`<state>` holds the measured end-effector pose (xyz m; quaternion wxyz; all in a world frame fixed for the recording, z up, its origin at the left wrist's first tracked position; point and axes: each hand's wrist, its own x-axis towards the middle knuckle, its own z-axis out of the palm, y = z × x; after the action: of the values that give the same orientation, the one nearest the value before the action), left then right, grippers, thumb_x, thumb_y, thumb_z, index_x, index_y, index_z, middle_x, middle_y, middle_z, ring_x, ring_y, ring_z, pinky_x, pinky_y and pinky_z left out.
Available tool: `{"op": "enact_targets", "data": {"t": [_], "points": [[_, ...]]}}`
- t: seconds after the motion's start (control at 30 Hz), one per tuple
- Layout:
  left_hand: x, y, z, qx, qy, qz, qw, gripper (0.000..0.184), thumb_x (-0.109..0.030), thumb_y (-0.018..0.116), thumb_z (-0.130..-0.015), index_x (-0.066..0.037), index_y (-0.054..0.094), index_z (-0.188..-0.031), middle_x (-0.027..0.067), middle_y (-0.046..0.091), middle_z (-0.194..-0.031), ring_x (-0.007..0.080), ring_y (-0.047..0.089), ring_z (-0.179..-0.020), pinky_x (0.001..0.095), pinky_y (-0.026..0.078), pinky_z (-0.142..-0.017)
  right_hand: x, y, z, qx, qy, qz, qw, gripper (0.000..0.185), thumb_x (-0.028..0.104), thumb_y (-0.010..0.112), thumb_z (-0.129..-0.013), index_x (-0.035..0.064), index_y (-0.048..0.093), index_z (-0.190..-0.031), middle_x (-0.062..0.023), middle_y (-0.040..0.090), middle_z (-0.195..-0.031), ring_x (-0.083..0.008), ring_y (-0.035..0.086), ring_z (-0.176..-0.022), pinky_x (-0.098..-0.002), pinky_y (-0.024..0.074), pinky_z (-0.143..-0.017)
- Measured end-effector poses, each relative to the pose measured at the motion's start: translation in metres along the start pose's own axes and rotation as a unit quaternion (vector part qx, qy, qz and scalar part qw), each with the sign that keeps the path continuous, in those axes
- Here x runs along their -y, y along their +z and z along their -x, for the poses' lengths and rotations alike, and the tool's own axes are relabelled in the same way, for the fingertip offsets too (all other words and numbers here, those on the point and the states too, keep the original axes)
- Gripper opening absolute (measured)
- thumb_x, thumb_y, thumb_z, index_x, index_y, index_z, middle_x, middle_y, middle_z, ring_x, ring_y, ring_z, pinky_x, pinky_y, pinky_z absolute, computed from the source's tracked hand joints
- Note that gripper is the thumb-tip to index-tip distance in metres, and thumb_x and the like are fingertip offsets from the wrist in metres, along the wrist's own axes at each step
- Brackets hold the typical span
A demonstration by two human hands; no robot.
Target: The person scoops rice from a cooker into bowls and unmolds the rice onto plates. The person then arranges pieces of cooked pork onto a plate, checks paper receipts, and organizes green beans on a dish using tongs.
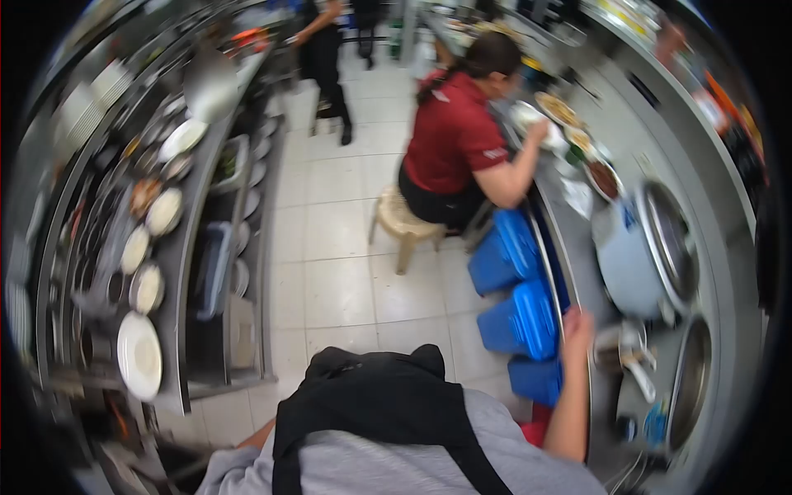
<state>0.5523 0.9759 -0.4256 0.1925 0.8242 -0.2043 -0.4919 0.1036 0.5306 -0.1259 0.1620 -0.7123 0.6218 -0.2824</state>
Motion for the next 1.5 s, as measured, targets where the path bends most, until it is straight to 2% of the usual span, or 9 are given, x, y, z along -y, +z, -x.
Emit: {"op": "enact_targets", "data": {"t": [0.07, 0.13, 0.23, 0.37, 0.5, 0.77, 1.07, 1.3, 1.5], "points": [[0.024, 0.009, 0.0, 0.0, -0.011, 0.043, 0.999, 0.037, -0.02, 0.061, -0.084, -0.009, 0.061, -0.12, 0.0126, 0.065, -0.093, 0.0252, 0.062, -0.085, 0.0347, 0.049, -0.078, -0.024, 0.104, 0.042, 0.227, -0.163, 0.052, 0.959, 0.019, 0.016, 0.056, -0.089, 0.003, 0.061, -0.103, -0.0178, 0.061, -0.095, -0.0329, 0.059, -0.091, -0.0414, 0.0482, -0.08], [0.044, 0.019, -0.007, 0.003, -0.003, 0.099, 0.995, 0.037, -0.02, 0.061, -0.084, -0.009, 0.062, -0.119, 0.0126, 0.065, -0.092, 0.0252, 0.062, -0.085, 0.0347, 0.049, -0.078, -0.054, 0.195, 0.088, 0.489, -0.135, 0.021, 0.861, 0.023, 0.022, 0.059, -0.088, 0.0045, 0.062, -0.102, -0.0172, 0.062, -0.097, -0.0321, 0.06, -0.092, -0.0435, 0.0484, -0.08], [0.079, 0.034, -0.051, -0.013, 0.089, 0.244, 0.966, 0.036, -0.021, 0.061, -0.085, -0.009, 0.063, -0.118, 0.0125, 0.066, -0.091, 0.0252, 0.062, -0.084, 0.0347, 0.049, -0.078, -0.032, 0.26, 0.108, 0.622, -0.121, 0.136, 0.761, 0.024, 0.024, 0.059, -0.088, 0.0046, 0.062, -0.102, -0.0173, 0.062, -0.097, -0.0323, 0.06, -0.092, -0.0437, 0.0485, -0.08], [-0.018, -0.074, -0.044, -0.094, 0.093, 0.134, 0.982, 0.025, -0.021, 0.058, -0.085, -0.012, 0.07, -0.105, 0.0108, 0.069, -0.078, 0.0287, 0.066, -0.079, 0.0354, 0.049, -0.08, 0.029, 0.321, 0.067, 0.613, -0.13, 0.169, 0.761, 0.026, 0.026, 0.058, -0.088, 0.0047, 0.062, -0.103, -0.0175, 0.063, -0.097, -0.0326, 0.06, -0.093, -0.044, 0.0485, -0.08], [-0.074, -0.182, -0.087, -0.236, 0.124, -0.25, 0.931, 0.031, -0.02, 0.06, -0.084, -0.022, 0.067, -0.114, 0.0096, 0.054, -0.131, 0.0351, 0.059, -0.108, 0.0411, 0.05, -0.088, 0.109, 0.366, 0.028, 0.582, -0.131, 0.155, 0.788, 0.028, 0.028, 0.058, -0.088, 0.0048, 0.062, -0.103, -0.0177, 0.063, -0.097, -0.0328, 0.061, -0.093, -0.0443, 0.0485, -0.08], [-0.151, -0.359, -0.174, -0.267, 0.139, -0.118, 0.946, 0.053, -0.024, 0.064, -0.085, -0.021, 0.048, -0.136, 0.0179, 0.037, -0.143, 0.0374, 0.053, -0.116, 0.0427, 0.045, -0.098, 0.24, 0.457, -0.035, 0.57, -0.151, 0.121, 0.799, 0.031, 0.032, 0.056, -0.089, 0.005, 0.062, -0.103, -0.0181, 0.064, -0.097, -0.0333, 0.061, -0.094, -0.0449, 0.0485, -0.08], [-0.074, -0.341, -0.294, 0.052, 0.05, -0.086, 0.994, 0.063, -0.038, 0.062, -0.085, -0.007, 0.045, -0.137, 0.0213, 0.057, -0.126, 0.0347, 0.056, -0.115, 0.04, 0.043, -0.099, 0.319, 0.604, -0.158, 0.607, -0.249, 0.184, 0.731, 0.036, 0.037, 0.055, -0.089, 0.0052, 0.063, -0.104, -0.0186, 0.065, -0.097, -0.0339, 0.062, -0.095, -0.0455, 0.0485, -0.081], [-0.071, -0.401, -0.366, 0.013, -0.022, -0.146, 0.989, 0.063, -0.041, 0.061, -0.086, -0.008, 0.046, -0.137, 0.018, 0.057, -0.127, 0.0317, 0.056, -0.116, 0.0375, 0.044, -0.098, 0.402, 0.689, -0.296, 0.612, -0.365, 0.273, 0.647, 0.039, 0.04, 0.054, -0.089, 0.0054, 0.063, -0.104, -0.0189, 0.066, -0.097, -0.0343, 0.063, -0.096, -0.046, 0.0486, -0.081], [-0.157, -0.494, -0.453, -0.034, -0.031, -0.073, 0.996, 0.062, -0.042, 0.061, -0.086, -0.009, 0.047, -0.136, 0.0171, 0.058, -0.127, 0.0315, 0.056, -0.116, 0.0374, 0.044, -0.098, 0.463, 0.723, -0.398, 0.541, -0.26, 0.202, 0.774, 0.041, 0.041, 0.05, -0.092, 0.0039, 0.062, -0.103, -0.0211, 0.066, -0.098, -0.0368, 0.062, -0.098, -0.0474, 0.0487, -0.081]]}}
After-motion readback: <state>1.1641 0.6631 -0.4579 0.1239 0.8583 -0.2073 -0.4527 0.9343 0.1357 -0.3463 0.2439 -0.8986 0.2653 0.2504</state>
